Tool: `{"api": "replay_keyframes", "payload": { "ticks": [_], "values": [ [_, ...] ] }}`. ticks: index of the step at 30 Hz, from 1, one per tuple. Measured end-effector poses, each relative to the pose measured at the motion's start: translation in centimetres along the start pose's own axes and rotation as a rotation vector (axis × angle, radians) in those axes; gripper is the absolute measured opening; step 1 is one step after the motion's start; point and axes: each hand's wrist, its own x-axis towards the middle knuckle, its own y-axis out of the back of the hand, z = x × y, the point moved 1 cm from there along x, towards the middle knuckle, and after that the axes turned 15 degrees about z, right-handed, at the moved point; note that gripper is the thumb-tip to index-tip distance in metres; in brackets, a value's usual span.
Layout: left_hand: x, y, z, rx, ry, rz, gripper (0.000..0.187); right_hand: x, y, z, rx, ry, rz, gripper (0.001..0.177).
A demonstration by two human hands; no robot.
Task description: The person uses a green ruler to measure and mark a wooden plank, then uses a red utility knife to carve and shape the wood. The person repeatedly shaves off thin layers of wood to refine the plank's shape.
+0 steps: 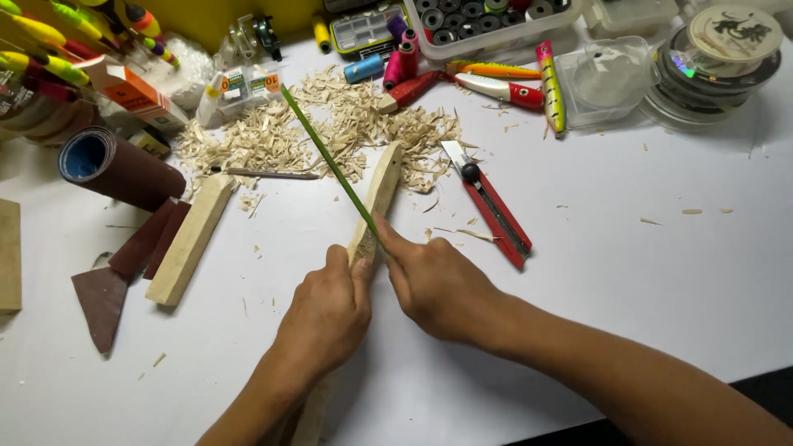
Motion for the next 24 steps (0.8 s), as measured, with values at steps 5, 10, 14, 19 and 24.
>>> {"api": "replay_keyframes", "payload": {
  "ticks": [5,10,14,19,24],
  "values": [
    [0.6,-0.3,-1.0,-0.041,0.023,0.025,0.035,-1.8,-0.2,0.0,-0.002,0.025,-0.028,0.070],
    [0.6,0.3,-0.9,-0.084,0.042,0.011,0.037,-11.7,-1.3,3.9,0.070,-0.145,-0.048,0.070],
    [0.3,-0.9,-1.5,-0.068,-0.034,0.019,0.034,-11.3,-1.0,3.7,0.035,-0.152,0.016,0.069],
    [-0.1,-1.4,-1.3,0.006,-0.165,0.103,0.031,-1.9,0.1,0.4,-0.020,-0.026,0.048,0.066],
    [0.6,-0.5,-0.9,-0.058,-0.012,0.058,0.032,-0.4,-1.2,0.0,-0.015,0.063,0.070,0.064]
  ]
}}
